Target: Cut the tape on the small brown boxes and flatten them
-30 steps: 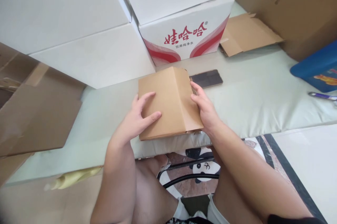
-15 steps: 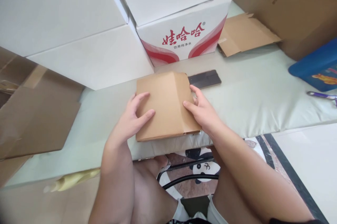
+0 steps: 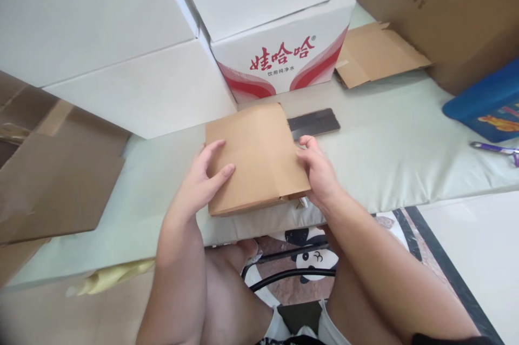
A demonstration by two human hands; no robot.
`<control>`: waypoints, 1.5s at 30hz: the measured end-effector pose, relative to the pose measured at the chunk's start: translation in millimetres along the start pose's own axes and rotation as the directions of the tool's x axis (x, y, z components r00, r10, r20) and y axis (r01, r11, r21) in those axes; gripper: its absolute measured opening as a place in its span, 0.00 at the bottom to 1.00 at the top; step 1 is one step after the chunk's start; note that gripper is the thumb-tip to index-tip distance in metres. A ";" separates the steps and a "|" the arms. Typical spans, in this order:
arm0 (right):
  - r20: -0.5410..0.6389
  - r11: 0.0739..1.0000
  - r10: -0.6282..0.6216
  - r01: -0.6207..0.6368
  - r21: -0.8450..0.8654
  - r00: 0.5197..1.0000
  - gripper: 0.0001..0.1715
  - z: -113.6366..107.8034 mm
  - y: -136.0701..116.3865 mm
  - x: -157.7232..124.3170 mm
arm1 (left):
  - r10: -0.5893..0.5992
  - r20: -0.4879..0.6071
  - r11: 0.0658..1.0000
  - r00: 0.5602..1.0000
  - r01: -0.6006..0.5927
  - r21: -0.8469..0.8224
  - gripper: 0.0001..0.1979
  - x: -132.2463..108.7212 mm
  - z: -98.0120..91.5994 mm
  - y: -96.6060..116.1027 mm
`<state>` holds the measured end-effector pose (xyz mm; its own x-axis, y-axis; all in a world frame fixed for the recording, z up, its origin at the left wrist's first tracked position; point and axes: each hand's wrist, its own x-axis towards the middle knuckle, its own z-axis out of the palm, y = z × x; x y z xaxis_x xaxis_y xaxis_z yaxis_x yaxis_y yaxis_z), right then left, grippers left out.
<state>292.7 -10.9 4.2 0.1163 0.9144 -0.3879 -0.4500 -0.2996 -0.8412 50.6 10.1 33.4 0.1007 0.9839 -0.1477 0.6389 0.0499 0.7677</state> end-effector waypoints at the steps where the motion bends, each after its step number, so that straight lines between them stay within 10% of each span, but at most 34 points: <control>1: -0.025 1.000 0.001 0.000 0.019 1.000 0.21 0.2 0.6 0.8 | -0.004 0.003 1.000 1.000 0.004 -0.003 0.34 0.2 0.3 -1.1; 6: -0.096 0.994 0.098 -0.093 0.049 0.991 0.19 5.1 1.9 2.4 | 0.000 0.025 0.999 1.000 0.001 -0.033 0.36 3.3 4.9 -4.1; 14: 0.131 0.975 0.223 -0.219 -0.048 0.966 0.36 6.1 -1.1 -4.3 | 0.035 0.007 0.996 0.999 -0.034 -0.076 0.33 5.0 4.6 -6.7; 22: 0.157 0.928 0.369 -0.352 -0.123 0.916 0.22 2.7 -3.7 -3.5 | 0.026 0.019 0.999 0.999 -0.025 -0.040 0.32 5.9 2.6 -10.3; 45: 0.259 0.858 0.327 -0.172 -0.484 0.909 0.26 -27.1 -5.6 4.4 | 0.072 0.014 0.995 0.997 -0.071 -0.064 0.32 9.1 3.9 -15.2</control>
<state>319.7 -12.6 -3.0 -0.2705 0.8034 -0.5304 0.0218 -0.5457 -0.8377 44.7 17.7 18.0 0.1573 0.9824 -0.1007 0.5802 -0.0094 0.8144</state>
